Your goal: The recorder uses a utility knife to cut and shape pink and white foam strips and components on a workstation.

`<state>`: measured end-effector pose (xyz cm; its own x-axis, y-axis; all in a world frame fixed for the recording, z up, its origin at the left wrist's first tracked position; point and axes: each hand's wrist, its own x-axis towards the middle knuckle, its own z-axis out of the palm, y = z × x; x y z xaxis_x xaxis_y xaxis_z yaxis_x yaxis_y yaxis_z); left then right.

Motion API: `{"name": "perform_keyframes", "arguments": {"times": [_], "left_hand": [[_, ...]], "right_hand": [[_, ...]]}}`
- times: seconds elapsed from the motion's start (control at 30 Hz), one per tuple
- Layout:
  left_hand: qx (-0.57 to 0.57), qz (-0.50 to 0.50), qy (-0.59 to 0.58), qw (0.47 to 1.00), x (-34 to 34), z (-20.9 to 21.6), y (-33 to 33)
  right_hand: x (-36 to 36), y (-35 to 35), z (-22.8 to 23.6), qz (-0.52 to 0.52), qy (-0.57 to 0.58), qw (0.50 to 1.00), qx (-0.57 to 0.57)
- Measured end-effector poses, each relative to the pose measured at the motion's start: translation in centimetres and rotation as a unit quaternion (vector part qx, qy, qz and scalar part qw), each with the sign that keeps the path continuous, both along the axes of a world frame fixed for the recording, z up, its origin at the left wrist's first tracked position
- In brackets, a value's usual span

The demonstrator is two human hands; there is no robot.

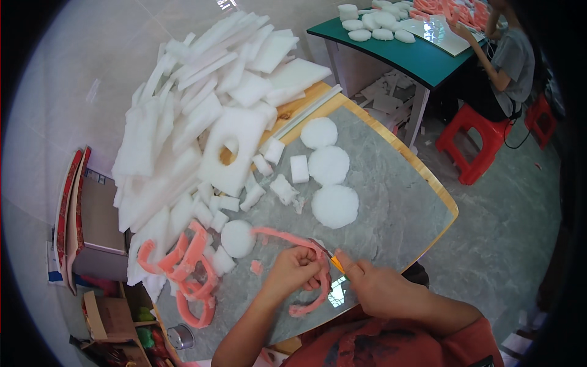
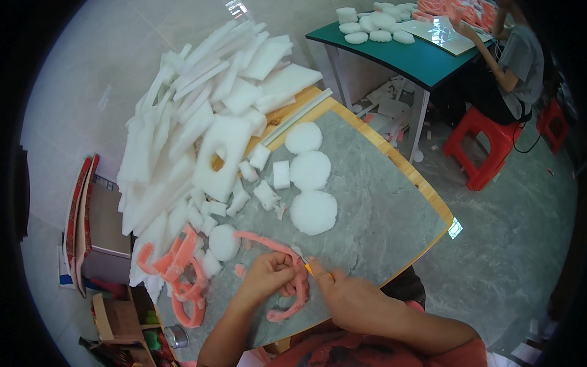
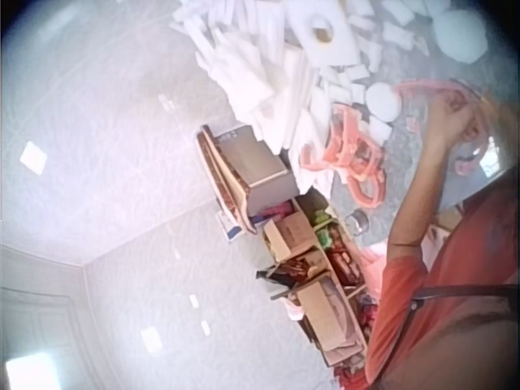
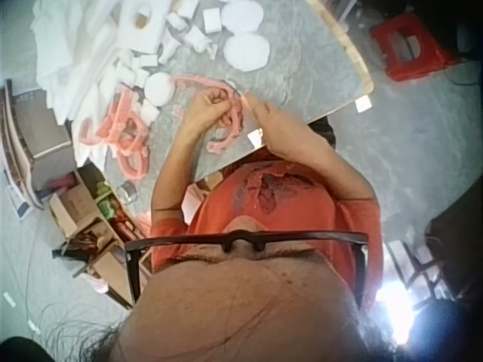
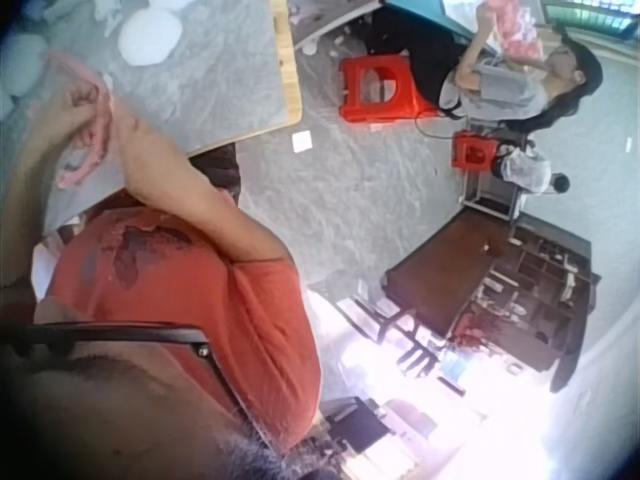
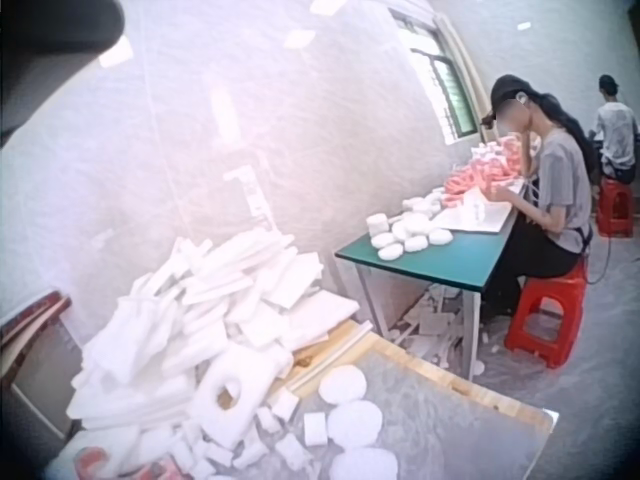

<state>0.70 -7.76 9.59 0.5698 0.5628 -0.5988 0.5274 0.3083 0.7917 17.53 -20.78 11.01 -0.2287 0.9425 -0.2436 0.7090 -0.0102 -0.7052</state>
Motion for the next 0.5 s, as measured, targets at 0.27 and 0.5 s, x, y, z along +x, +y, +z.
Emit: {"name": "perform_keyframes", "arguments": {"times": [0.27, 0.5], "left_hand": [[0.059, 0.033, 0.002, 0.998, 0.7, 0.1, -1.0], [0.027, 0.039, -0.011, 0.999, 0.6, 0.0, -0.7]], "right_hand": [[-1.8, -0.9, -0.9, -0.027, -0.065, 0.993, 0.092], [-1.5, -1.9, -1.2, -0.077, 0.000, 0.990, 0.122]]}}
